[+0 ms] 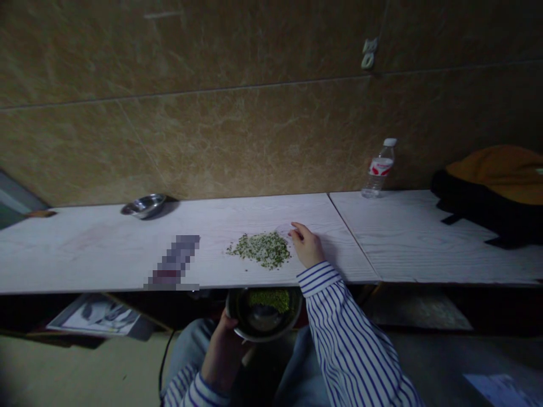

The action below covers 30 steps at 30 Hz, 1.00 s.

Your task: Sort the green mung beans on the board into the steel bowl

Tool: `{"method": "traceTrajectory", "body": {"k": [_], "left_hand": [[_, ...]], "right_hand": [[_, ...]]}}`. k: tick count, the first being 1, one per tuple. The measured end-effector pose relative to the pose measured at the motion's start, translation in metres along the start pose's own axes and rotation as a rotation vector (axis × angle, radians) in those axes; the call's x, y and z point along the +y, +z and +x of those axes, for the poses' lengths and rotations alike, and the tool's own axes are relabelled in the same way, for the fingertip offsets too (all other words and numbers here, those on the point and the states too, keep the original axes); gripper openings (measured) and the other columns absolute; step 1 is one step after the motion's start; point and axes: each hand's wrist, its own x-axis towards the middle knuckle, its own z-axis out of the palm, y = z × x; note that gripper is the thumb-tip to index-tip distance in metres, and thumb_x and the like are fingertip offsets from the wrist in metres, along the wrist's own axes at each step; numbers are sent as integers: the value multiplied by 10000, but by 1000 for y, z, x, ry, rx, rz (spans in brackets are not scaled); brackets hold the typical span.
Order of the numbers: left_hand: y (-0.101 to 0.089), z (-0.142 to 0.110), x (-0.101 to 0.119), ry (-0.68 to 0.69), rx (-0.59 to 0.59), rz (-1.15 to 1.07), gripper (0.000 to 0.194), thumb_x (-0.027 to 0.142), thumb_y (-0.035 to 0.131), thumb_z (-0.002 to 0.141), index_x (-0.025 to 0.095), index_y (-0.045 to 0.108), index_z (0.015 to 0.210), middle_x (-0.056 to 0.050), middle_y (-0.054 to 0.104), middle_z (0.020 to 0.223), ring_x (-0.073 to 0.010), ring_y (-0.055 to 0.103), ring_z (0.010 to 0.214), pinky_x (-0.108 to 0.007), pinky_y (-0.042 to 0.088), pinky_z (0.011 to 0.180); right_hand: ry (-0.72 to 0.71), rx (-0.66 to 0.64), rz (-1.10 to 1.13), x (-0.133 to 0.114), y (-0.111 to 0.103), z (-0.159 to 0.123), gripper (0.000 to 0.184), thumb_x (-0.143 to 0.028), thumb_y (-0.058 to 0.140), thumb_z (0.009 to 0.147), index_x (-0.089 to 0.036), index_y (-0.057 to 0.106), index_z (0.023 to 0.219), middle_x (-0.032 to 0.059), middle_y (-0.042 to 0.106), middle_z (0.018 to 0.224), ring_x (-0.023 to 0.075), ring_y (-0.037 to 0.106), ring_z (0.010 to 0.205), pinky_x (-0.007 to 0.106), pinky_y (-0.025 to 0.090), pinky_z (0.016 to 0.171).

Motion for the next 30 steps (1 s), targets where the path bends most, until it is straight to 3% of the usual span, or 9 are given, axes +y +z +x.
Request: {"method": "traceTrajectory", "body": {"k": [6,13,21,27,30], "left_hand": [[-5,-2,10,-37,15,93,545,242,566,700,325,488,1233,-32,631,1053,-217,615,861,-338,505,676],[4,5,9,-43,-138,3,563,207,551,680,273,475,1234,-41,627,1033,-222,614,893,-339,508,713],[14,17,18,-97,-185,-11,275,192,551,700,235,561,971,6,619,850,-166,582,754,-342,497,739],[-16,10,16,-17,-114,-103,374,245,551,754,219,582,1126,-46,656,1116,-234,580,1095,-344,460,911],[-31,6,15,46,-15,-162,365,243,566,757,225,624,1117,-34,680,1103,-245,529,1207,-323,424,976]], "right_hand": [[-8,4,-49,-6,-1,-1,344,-370,550,793,-200,683,1061,74,750,874,207,691,798,340,549,725],[-17,44,-109,-16,-6,-14,401,-407,525,815,-165,668,1102,77,749,839,181,671,670,331,552,660],[-53,113,-178,-16,-6,-15,425,-395,484,824,-137,632,1126,101,735,862,185,659,706,343,541,682],[-67,145,-172,-16,-5,-15,432,-303,516,760,-138,589,1152,106,718,910,178,643,731,331,513,653],[-75,151,-160,-17,-3,-16,466,-288,533,756,-146,540,1199,109,714,946,177,646,777,328,503,670]]}}
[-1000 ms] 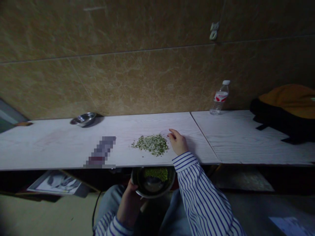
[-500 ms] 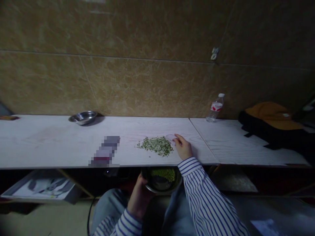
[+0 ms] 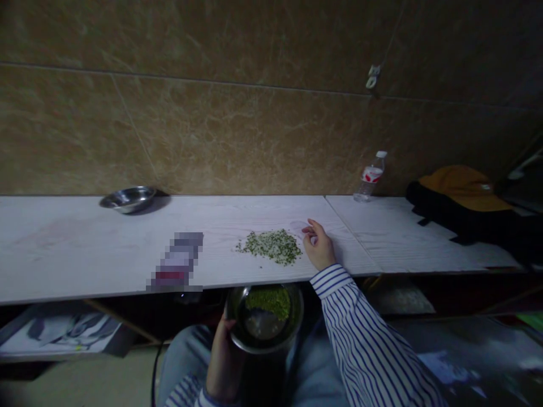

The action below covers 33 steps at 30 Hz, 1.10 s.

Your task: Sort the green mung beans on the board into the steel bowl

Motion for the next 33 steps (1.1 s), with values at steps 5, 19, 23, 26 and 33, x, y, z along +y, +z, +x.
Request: {"method": "traceTrajectory", "body": {"k": [5,19,23,26,33], "left_hand": [[-2,0,2,44,12,17,452,256,576,780,271,597,1231,-20,657,1215,-254,475,1281,-344,386,1033],[18,-9,-3,-47,-70,36,586,273,558,810,314,454,1385,-33,596,1327,-263,493,1263,-346,452,955],[18,-9,-4,-36,-97,45,537,260,549,822,301,483,1354,-38,567,1362,-264,471,1284,-345,453,947],[19,-8,-4,-41,-98,45,518,255,555,821,290,494,1334,-41,561,1371,-265,463,1291,-351,447,961],[24,-12,-4,-43,-105,55,557,252,550,812,289,478,1363,-51,619,1297,-278,520,1231,-366,468,928]], "right_hand": [[-6,-22,1,-3,1,-2,375,-319,534,796,-167,570,1136,112,723,954,194,666,829,327,508,662],[-16,-150,-27,-16,-6,-23,317,-336,568,827,-201,673,1095,73,747,932,213,700,855,351,568,766],[-32,-186,-60,-18,-4,-24,281,-321,569,829,-227,694,1063,62,743,968,214,694,867,374,560,821],[-50,-213,-77,-20,-3,-25,281,-306,557,837,-234,694,1071,58,739,991,213,689,898,375,551,852],[-95,-272,-104,-29,1,-30,289,-297,541,856,-241,682,1102,55,735,992,209,682,905,375,542,861]]}}
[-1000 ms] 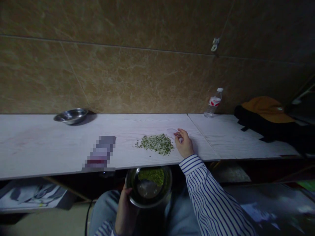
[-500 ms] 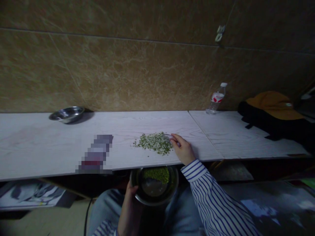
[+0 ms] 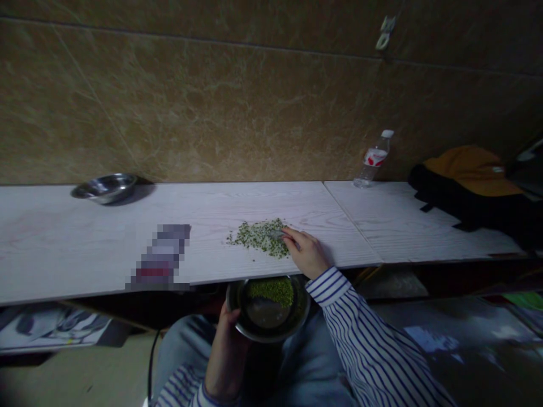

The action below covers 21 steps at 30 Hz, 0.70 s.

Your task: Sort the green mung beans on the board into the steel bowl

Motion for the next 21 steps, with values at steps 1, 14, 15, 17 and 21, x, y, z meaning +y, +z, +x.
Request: {"method": "traceTrajectory", "body": {"k": [1,14,15,17,21], "left_hand": [[1,0,0,-3,-5,-3,572,253,550,811,298,466,1375,-49,615,1305,-279,522,1230,-371,467,932],[2,-1,-1,-25,27,-2,586,244,571,806,269,446,1379,-72,620,1284,-284,555,1187,-376,497,892],[2,-1,-1,-23,26,1,591,244,568,809,273,439,1385,-71,620,1282,-282,557,1184,-372,499,886],[2,-1,-1,-19,24,12,595,248,563,813,285,430,1392,-66,618,1286,-279,562,1179,-370,502,876],[5,-3,0,-15,26,40,556,258,556,825,276,447,1369,-69,608,1297,-276,575,1157,-368,509,858]], "right_hand": [[-8,-8,-2,-2,0,0,289,-295,539,858,-239,682,1103,55,735,991,206,680,902,371,539,864],[-130,-67,-86,-25,-1,-4,272,-251,521,876,-240,693,1087,56,732,949,202,662,856,352,525,820],[-139,-73,-93,-26,-1,-4,272,-247,520,880,-244,690,1092,53,732,953,199,661,859,350,523,824],[-153,-87,-114,-28,0,-5,271,-242,517,888,-248,684,1101,47,731,947,192,658,856,346,520,822],[-198,-97,-137,-30,3,-7,262,-224,522,898,-228,674,1112,53,730,929,183,655,833,336,518,800]]}}
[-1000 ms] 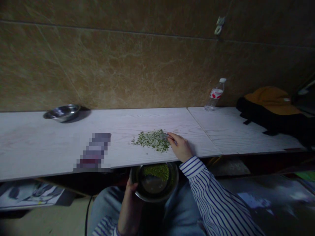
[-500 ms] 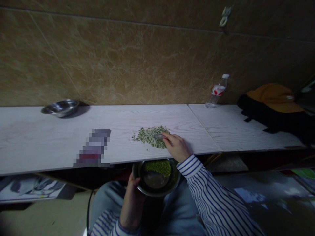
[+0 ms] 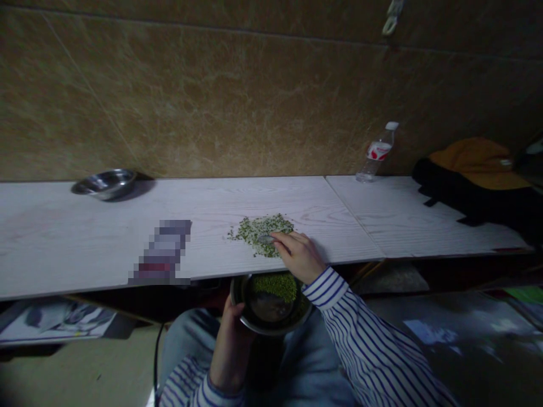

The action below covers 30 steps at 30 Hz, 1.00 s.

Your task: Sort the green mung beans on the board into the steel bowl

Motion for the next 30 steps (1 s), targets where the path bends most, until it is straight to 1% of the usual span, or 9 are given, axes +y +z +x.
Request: {"method": "traceTrajectory", "body": {"k": [4,8,11,15,20,24,30], "left_hand": [[2,0,1,-2,-11,-4,516,244,543,834,257,461,1343,-75,594,1306,-274,574,1149,-366,513,844],[2,-1,2,-14,0,2,522,244,543,832,259,452,1346,-77,604,1281,-276,593,1109,-373,521,815],[2,-2,2,-16,4,10,521,242,543,829,254,453,1342,-82,610,1261,-279,581,1124,-386,514,840],[3,-3,2,0,-4,21,497,251,532,840,242,455,1331,-86,600,1266,-275,562,1147,-373,504,856],[2,-1,2,-11,6,13,526,242,532,836,261,435,1353,-76,607,1246,-267,570,1123,-383,507,854],[1,-2,2,-15,11,23,507,242,528,840,257,451,1341,-69,603,1263,-255,556,1142,-353,502,847],[0,0,1,-14,-13,23,469,260,537,842,260,490,1309,-56,610,1275,-245,553,1147,-325,495,836]], "right_hand": [[-59,-1,-3,-4,0,-1,244,-201,534,900,-221,671,1102,55,730,953,183,655,837,336,513,797],[-79,-5,1,-8,-4,-3,245,-191,535,901,-222,668,1104,50,727,918,184,651,821,338,514,779],[-65,19,7,-8,-10,-6,244,-193,539,899,-215,665,1106,56,725,924,186,653,837,337,515,785],[-35,40,31,-6,-19,-14,245,-196,544,896,-223,660,1111,52,725,932,181,657,851,330,516,800],[-48,17,71,-4,-26,-25,232,-182,565,885,-220,663,1092,47,725,943,176,657,864,321,516,799],[-53,-16,80,0,-30,-30,227,-185,570,883,-215,662,1089,48,722,922,176,653,833,324,519,764],[-9,18,86,6,-38,-38,219,-192,585,875,-211,661,1080,49,716,899,172,648,823,318,518,761]]}}
